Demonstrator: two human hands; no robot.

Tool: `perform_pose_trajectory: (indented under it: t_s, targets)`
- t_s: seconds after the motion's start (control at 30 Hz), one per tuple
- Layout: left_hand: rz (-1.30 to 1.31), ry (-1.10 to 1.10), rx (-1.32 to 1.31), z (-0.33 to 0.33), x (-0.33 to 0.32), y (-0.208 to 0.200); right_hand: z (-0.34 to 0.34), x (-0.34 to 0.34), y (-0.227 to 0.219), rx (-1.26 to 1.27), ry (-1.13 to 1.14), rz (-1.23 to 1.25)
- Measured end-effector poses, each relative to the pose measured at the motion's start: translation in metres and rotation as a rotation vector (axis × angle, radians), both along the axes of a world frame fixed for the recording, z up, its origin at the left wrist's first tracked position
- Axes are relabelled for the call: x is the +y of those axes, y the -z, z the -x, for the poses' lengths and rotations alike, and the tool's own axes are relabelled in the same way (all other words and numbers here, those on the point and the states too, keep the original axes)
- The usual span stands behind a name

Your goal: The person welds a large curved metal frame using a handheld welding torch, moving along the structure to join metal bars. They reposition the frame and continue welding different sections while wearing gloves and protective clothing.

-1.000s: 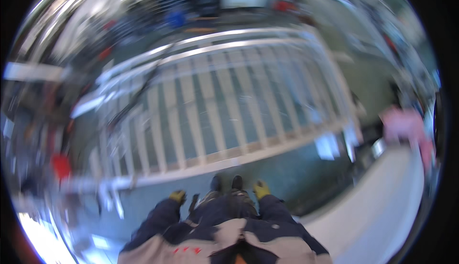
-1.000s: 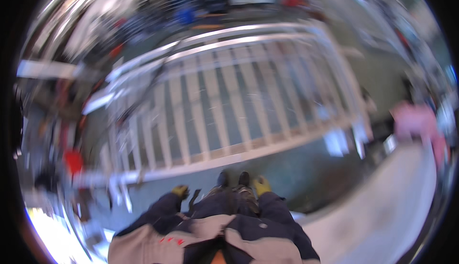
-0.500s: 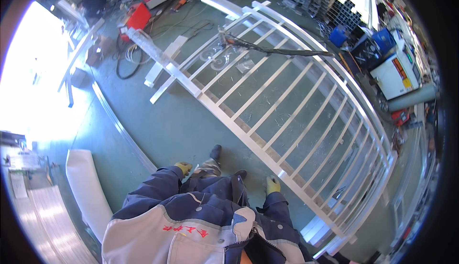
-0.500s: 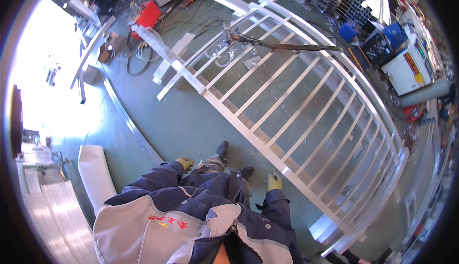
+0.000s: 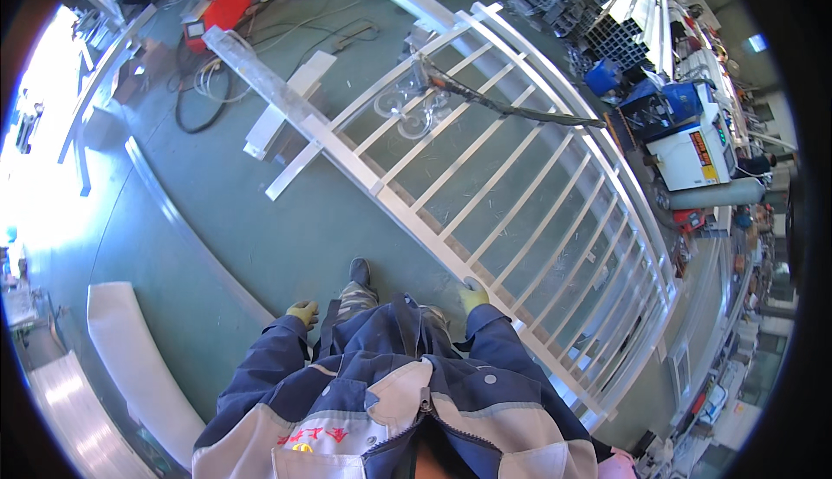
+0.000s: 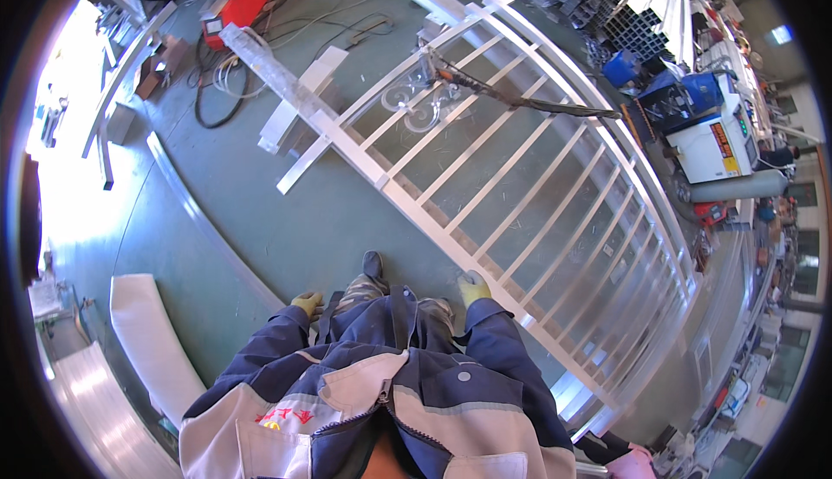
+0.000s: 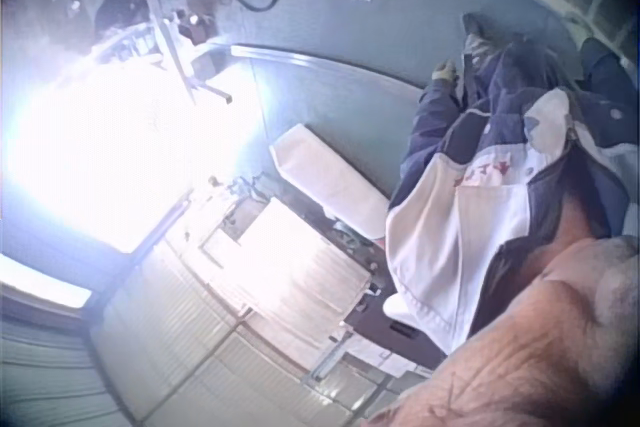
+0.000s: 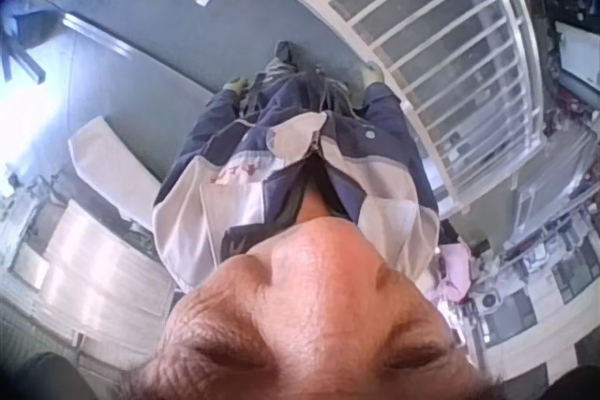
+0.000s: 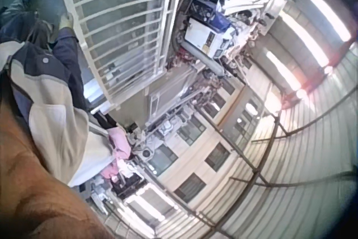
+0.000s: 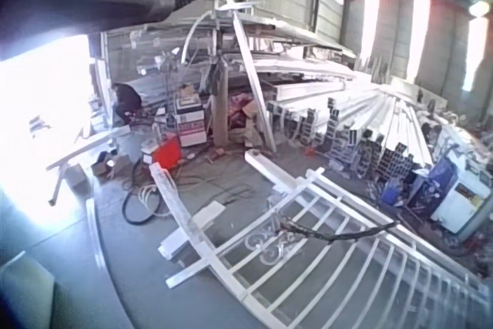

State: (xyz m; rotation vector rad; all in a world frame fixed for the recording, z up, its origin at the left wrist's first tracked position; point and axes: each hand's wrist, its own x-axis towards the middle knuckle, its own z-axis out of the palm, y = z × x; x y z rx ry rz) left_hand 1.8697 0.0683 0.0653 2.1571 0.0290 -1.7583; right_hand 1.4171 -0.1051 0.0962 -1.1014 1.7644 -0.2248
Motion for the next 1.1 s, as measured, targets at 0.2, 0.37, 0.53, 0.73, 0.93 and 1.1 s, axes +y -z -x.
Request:
perform_pose_trajectory:
  t_s: [0.2, 0.37, 0.53, 0.73, 0.93, 1.1]
  targets:
    - [0.059, -0.091, 0.013, -0.061, -0.041, 0.008, -0.054, -0.095, 0.0, 0.088, -0.13, 0.144]
    - [0.045, -0.192, -0.005, -0.08, -0.044, 0.014, -0.103, -0.222, -0.015, 0.107, -0.223, 0.161]
    - [0.338, 1.093, -0.585, -0.09, 0.0, 0.013, -0.144, -0.369, -0.018, 0.217, -0.3, 0.305]
    - [-0.144, -0.261, -0.089, -0.057, -0.004, -0.052, -0.194, -0.519, -0.011, 0.427, -0.546, 0.322]
    - [-0.257, -0.212, -0.094, -0.046, -0.055, -0.084, -0.196, -0.589, 0.091, 0.693, -0.637, 0.646]
    - [-0.237, -0.367, -0.048, -0.043, -0.091, -0.099, -0.22, -0.603, 0.095, 0.782, -0.662, 0.682]
